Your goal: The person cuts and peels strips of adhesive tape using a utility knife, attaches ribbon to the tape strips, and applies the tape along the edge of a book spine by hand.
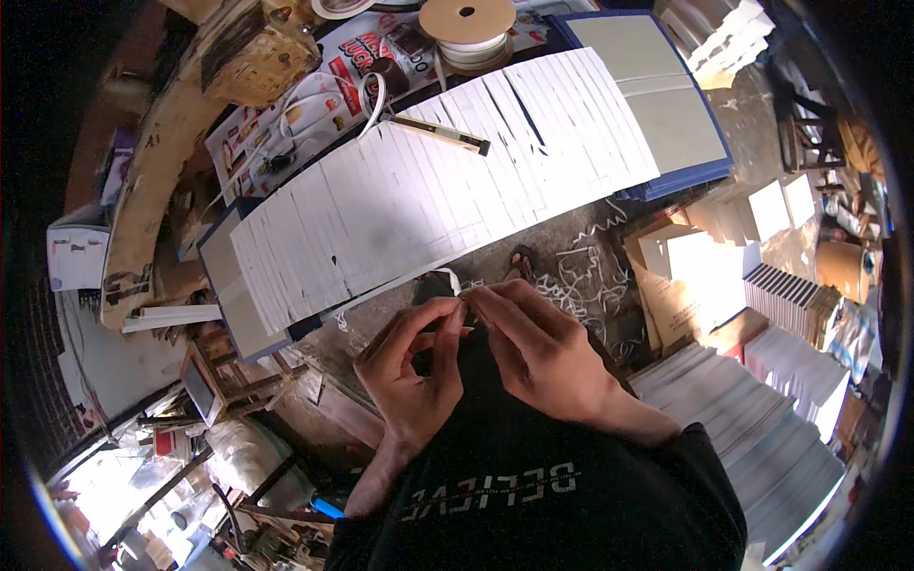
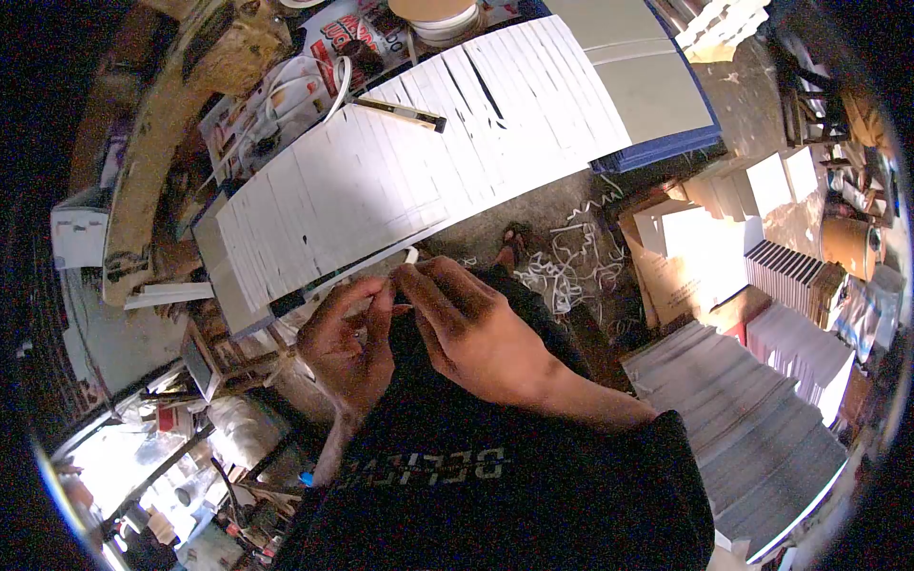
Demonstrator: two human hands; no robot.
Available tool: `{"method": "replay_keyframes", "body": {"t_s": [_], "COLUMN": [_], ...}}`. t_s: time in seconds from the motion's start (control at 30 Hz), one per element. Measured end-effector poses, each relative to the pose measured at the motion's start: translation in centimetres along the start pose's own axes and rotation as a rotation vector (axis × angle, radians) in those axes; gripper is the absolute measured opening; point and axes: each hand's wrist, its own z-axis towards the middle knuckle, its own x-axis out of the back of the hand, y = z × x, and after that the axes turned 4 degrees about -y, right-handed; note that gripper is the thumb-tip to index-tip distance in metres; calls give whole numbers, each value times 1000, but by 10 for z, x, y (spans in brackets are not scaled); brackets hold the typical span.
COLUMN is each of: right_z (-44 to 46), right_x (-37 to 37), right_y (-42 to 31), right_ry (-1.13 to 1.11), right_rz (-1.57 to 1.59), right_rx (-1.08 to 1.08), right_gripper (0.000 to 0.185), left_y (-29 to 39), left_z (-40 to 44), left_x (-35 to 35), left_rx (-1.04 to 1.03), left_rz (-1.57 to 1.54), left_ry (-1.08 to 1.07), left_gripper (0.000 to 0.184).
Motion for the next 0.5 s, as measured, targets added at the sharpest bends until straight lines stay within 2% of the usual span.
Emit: {"method": "replay_keyframes", "body": {"t_s": [0.03, 0.17, 0.23, 0.33, 0.37, 0.43, 0.5], "right_z": [0, 4, 6, 9, 8, 3, -2], "right_x": [-1, 2, 5, 5, 2, -9, -11], "right_y": [0, 4, 5, 13, 19, 37, 56], "right_ry": [10, 24, 35, 101, 105, 211, 163], "right_rz": [-2, 52, 97, 121, 120, 408, 407], "right_rx": [-5, 0, -32, -84, -84, -314, -335], "right_gripper": [41, 40, 33, 24, 24, 18, 17], "left_y": [-1, 4, -4, -3, -12, -34, -33], "left_z": [-1, 2, 2, 4, 6, 9, 12], "left_x": [-1, 2, 3, 9, 10, 14, 20], "left_rx": [-8, 93, 127, 214, 212, 27, 67], "left_rz": [-76, -2, -221, -317, -317, -489, -526], "left_ry": [17, 1, -24, -96, -100, -136, -156], "left_gripper": [11, 12, 13, 16, 16, 23, 25]}}
